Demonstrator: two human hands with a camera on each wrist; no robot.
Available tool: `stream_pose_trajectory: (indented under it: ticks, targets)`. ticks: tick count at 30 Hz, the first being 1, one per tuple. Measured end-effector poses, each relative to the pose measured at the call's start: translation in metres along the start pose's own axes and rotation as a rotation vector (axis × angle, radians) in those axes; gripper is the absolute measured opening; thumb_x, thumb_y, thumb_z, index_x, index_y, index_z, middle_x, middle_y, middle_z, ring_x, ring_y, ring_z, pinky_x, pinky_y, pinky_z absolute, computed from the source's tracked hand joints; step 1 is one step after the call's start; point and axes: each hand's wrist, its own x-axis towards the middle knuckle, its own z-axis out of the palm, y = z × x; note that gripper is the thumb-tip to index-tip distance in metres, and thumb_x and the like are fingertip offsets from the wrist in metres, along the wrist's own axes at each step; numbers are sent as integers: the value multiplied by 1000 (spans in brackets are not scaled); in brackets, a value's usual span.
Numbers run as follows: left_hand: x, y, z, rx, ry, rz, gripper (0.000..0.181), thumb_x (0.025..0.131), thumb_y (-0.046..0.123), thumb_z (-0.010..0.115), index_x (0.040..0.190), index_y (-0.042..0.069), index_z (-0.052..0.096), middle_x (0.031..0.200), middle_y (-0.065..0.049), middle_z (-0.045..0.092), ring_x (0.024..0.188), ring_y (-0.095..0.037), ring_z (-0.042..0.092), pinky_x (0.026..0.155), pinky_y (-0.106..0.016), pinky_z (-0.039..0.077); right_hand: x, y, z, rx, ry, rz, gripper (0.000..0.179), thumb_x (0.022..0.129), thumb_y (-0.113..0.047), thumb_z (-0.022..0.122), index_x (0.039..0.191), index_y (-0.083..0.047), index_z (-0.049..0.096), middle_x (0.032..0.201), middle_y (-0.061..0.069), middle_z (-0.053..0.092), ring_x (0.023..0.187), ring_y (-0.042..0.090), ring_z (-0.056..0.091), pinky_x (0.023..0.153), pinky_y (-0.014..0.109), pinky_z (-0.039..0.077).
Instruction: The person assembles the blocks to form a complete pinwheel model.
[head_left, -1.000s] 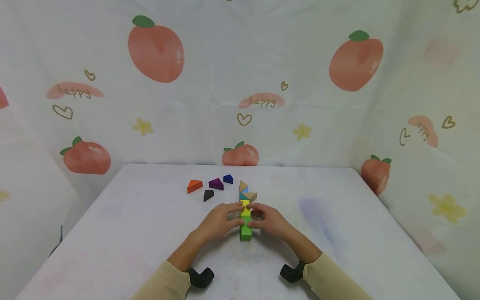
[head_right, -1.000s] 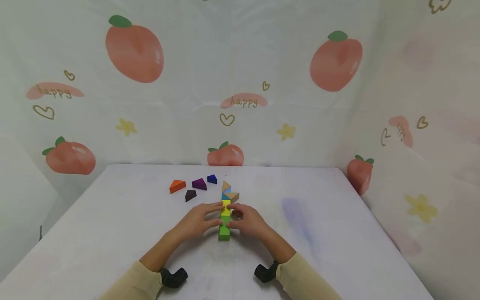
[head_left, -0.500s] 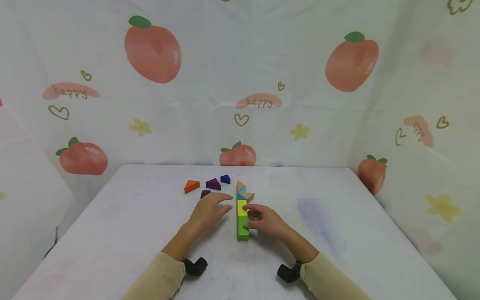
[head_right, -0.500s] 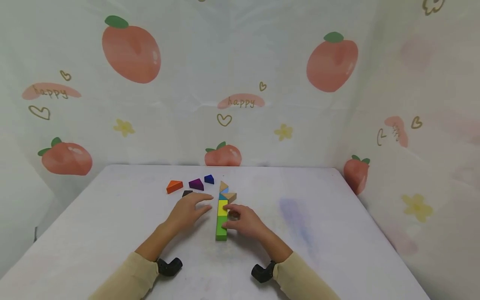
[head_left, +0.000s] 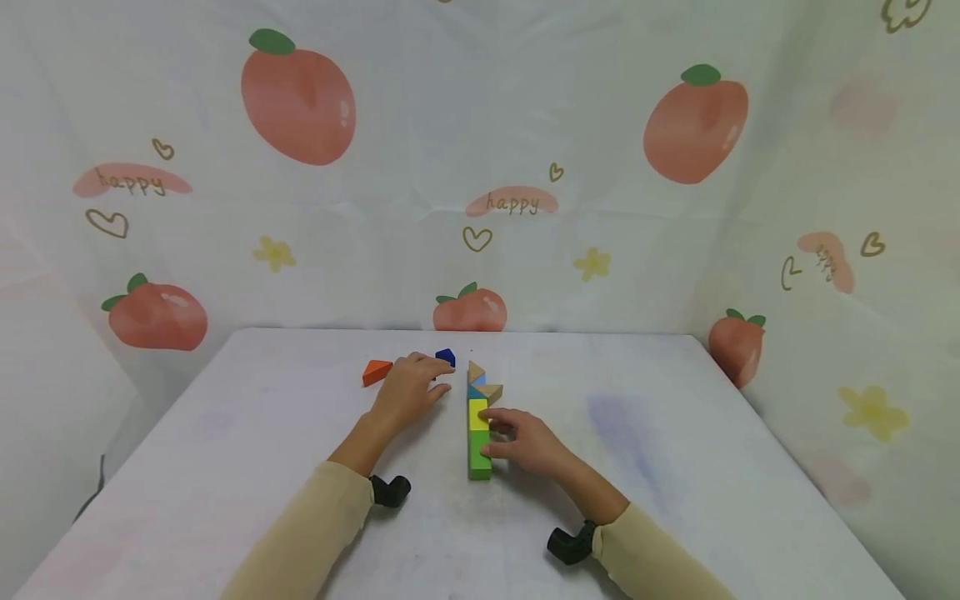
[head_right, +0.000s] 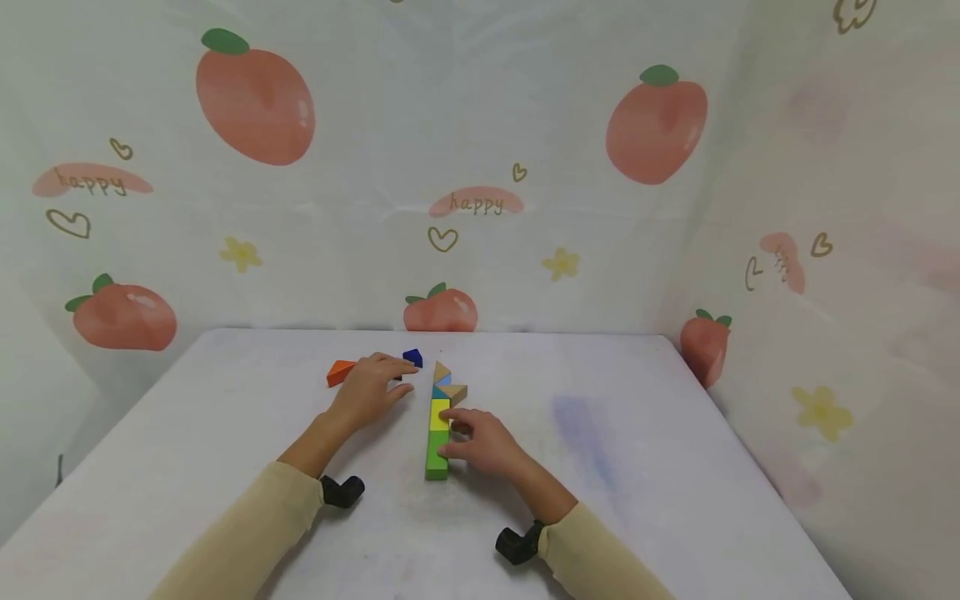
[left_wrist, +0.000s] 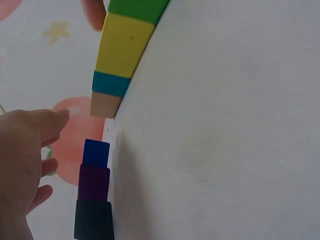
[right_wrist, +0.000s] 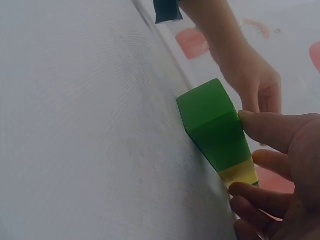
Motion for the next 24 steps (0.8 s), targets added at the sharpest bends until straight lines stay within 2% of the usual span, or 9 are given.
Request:
stream_pose_trajectory:
  ticks: [5,15,24]
  targets:
    - [10,-6,1,23,-8,-44,34,86,25,76,119,17,72,118,-3,69,112,-26,58,95,-47,46,1,2,1,-1,-1,11,55,85,-32,77,135,-18,58,128,4,61,117,24,56,100,48,44]
    - [23,-19,7,3,-62,-162,42,88,27,73,128,15,66,130,-4,62,119,-29,52,100,-49,42,1,1,0,9,-3,16,55,85,-33,77,135,-19,58,124,3,62,115,24,55,98,48,45]
    - [35,-23,13,15,-160,-205,50,90,33,70,137,19,58,137,-5,57,124,-32,47,103,-51,38,-1,0,-1,17,-10,7,55,85,-32,76,134,-18,58,124,3,62,115,23,55,98,48,44]
